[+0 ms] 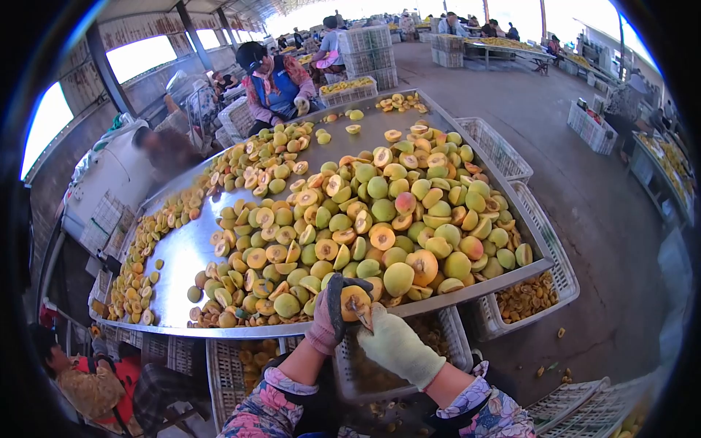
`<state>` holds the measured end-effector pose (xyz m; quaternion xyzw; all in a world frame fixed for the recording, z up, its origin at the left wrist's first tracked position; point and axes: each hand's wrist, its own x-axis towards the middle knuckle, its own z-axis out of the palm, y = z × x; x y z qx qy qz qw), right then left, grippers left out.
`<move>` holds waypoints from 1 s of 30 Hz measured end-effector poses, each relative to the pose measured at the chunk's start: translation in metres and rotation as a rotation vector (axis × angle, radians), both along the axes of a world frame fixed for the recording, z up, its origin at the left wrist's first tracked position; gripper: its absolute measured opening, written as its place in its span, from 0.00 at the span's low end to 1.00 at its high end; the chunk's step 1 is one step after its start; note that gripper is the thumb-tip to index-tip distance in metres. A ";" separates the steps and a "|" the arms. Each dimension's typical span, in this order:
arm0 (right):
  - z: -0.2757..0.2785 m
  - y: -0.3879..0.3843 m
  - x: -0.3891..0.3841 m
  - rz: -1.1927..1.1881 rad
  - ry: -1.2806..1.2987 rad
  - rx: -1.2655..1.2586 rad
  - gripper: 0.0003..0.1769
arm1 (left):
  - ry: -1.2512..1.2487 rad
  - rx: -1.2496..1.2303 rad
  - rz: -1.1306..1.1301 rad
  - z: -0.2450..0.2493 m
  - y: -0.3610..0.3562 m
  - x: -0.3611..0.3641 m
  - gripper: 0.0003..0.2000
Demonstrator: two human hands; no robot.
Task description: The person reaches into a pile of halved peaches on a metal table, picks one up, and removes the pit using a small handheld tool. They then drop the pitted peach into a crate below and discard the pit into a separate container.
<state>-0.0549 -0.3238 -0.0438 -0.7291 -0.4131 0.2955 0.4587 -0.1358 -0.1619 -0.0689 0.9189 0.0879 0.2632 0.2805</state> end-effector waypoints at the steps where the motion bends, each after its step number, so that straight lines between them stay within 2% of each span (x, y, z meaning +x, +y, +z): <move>1: 0.010 -0.001 0.000 0.032 0.329 -0.064 0.12 | 0.144 -0.332 -0.105 0.016 -0.002 0.000 0.31; 2: 0.019 -0.001 0.000 0.034 0.332 -0.066 0.12 | 0.147 -0.334 -0.102 0.011 0.001 0.000 0.31; 4: 0.035 -0.002 0.000 0.045 0.698 -0.187 0.07 | 0.080 -0.738 -0.214 -0.005 0.011 0.004 0.31; 5: 0.033 -0.002 0.001 0.049 0.699 -0.190 0.07 | 0.080 -0.740 -0.209 -0.012 0.009 0.003 0.31; 7: 0.027 -0.002 0.004 0.114 0.948 -0.155 0.07 | -0.227 0.190 0.107 -0.027 -0.001 0.000 0.33; 8: 0.028 -0.001 0.002 0.114 0.948 -0.151 0.07 | -0.227 0.193 0.105 -0.030 -0.001 -0.001 0.33; 10: 0.030 0.002 -0.004 0.037 0.779 -0.192 0.08 | -0.210 0.012 0.076 -0.032 -0.001 0.000 0.36; 11: 0.028 0.001 -0.005 0.036 0.780 -0.190 0.08 | -0.210 0.013 0.074 -0.031 0.001 0.000 0.36; 13: 0.024 0.001 -0.005 0.071 0.513 -0.193 0.14 | -0.071 -0.030 -0.025 -0.023 0.008 0.001 0.37; 14: 0.023 0.001 -0.003 0.072 0.515 -0.192 0.14 | -0.070 -0.029 -0.025 -0.011 0.006 0.004 0.37; 16: 0.022 0.000 -0.001 0.100 0.514 -0.233 0.15 | -0.254 0.075 -0.121 0.013 0.000 0.005 0.19; 17: 0.024 0.000 0.000 0.102 0.517 -0.236 0.15 | -0.251 0.073 -0.119 0.014 0.001 0.005 0.19; 19: 0.029 -0.001 0.002 0.115 0.559 -0.283 0.11 | -0.226 -0.263 -0.260 0.016 0.003 0.004 0.12; 20: 0.028 -0.001 0.001 0.115 0.562 -0.281 0.11 | -0.223 -0.262 -0.261 0.013 0.002 0.004 0.12; 22: 0.026 -0.001 0.002 0.120 0.561 -0.287 0.10 | -0.142 -0.530 -0.107 0.000 0.000 0.006 0.13; 24: 0.028 0.000 -0.001 0.112 0.651 -0.255 0.10 | -0.098 -0.545 -0.039 -0.033 0.007 0.003 0.15; 25: 0.029 0.000 -0.001 0.103 0.740 -0.222 0.09 | -0.054 -0.559 0.027 -0.032 0.005 0.003 0.24; 26: 0.029 0.000 -0.001 0.103 0.740 -0.222 0.09 | -0.054 -0.559 0.026 -0.031 0.003 0.002 0.24; 28: 0.028 0.000 -0.001 0.124 0.858 -0.179 0.10 | -0.211 -0.313 -0.007 -0.024 -0.006 -0.002 0.22; 29: 0.029 -0.001 -0.002 0.124 0.859 -0.178 0.10 | -0.210 -0.312 -0.008 -0.020 -0.007 0.000 0.22; 30: 0.031 -0.001 -0.003 0.114 0.781 -0.183 0.10 | -0.296 -0.042 0.044 -0.016 -0.006 0.005 0.15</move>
